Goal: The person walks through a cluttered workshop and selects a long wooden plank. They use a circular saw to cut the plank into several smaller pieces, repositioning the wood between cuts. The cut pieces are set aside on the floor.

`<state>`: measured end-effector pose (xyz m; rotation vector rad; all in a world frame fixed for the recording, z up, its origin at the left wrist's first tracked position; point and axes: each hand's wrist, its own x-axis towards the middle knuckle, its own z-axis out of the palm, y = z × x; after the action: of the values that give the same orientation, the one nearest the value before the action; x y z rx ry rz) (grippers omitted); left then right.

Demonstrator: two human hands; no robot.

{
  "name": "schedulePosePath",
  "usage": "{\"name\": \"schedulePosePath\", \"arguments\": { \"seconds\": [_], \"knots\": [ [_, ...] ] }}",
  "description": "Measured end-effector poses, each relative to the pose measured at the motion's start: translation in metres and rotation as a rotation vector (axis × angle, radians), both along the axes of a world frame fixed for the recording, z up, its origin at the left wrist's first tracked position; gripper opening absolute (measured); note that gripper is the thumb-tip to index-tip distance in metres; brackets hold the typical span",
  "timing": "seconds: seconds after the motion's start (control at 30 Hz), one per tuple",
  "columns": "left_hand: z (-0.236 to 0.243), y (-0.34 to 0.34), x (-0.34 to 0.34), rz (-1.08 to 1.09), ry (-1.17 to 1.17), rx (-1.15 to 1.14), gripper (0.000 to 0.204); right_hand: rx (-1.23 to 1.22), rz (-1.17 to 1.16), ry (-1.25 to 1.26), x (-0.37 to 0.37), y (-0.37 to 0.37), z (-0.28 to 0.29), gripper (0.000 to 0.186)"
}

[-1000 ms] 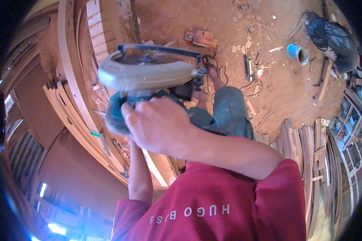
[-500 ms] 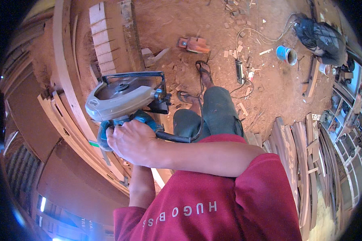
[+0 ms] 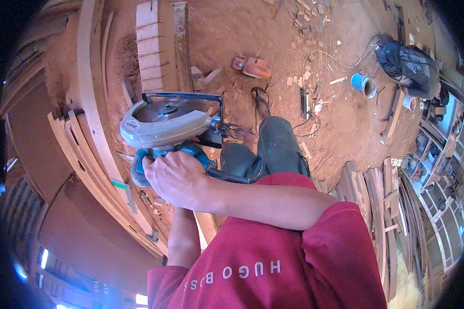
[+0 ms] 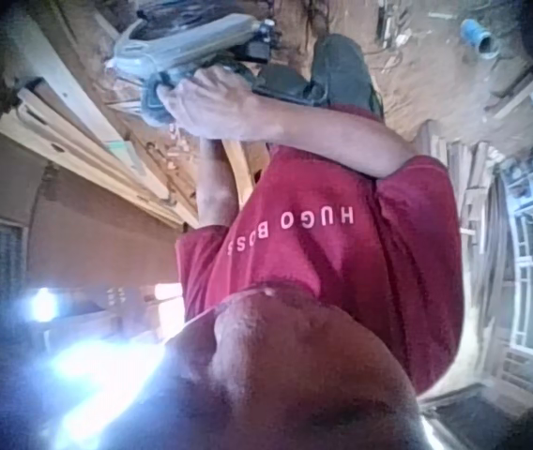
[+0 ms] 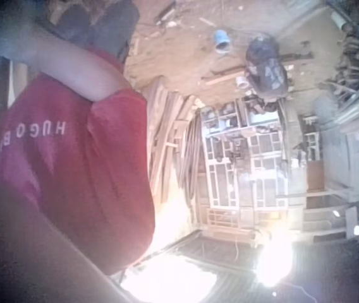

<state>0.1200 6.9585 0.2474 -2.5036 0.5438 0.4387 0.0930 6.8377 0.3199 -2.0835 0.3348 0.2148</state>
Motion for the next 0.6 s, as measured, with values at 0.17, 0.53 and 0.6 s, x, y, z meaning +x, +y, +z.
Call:
{"name": "schedulePosePath", "arguments": {
  "seconds": [0.17,0.53,0.6],
  "knots": [
    [-0.03,0.046,0.01,0.206,0.058,-0.323,0.039,0.064,0.043,0.024,0.003,-0.004,0.004,0.031],
    [-0.064,0.089,0.018,0.362,0.062,-0.591,0.038,0.006,0.054,-0.028,0.015,0.007,-0.01,0.048],
    [-0.068,0.091,0.02,0.372,0.058,-0.603,0.038,-0.018,0.014,-0.067,0.017,0.011,-0.015,0.05]
  ]
}}
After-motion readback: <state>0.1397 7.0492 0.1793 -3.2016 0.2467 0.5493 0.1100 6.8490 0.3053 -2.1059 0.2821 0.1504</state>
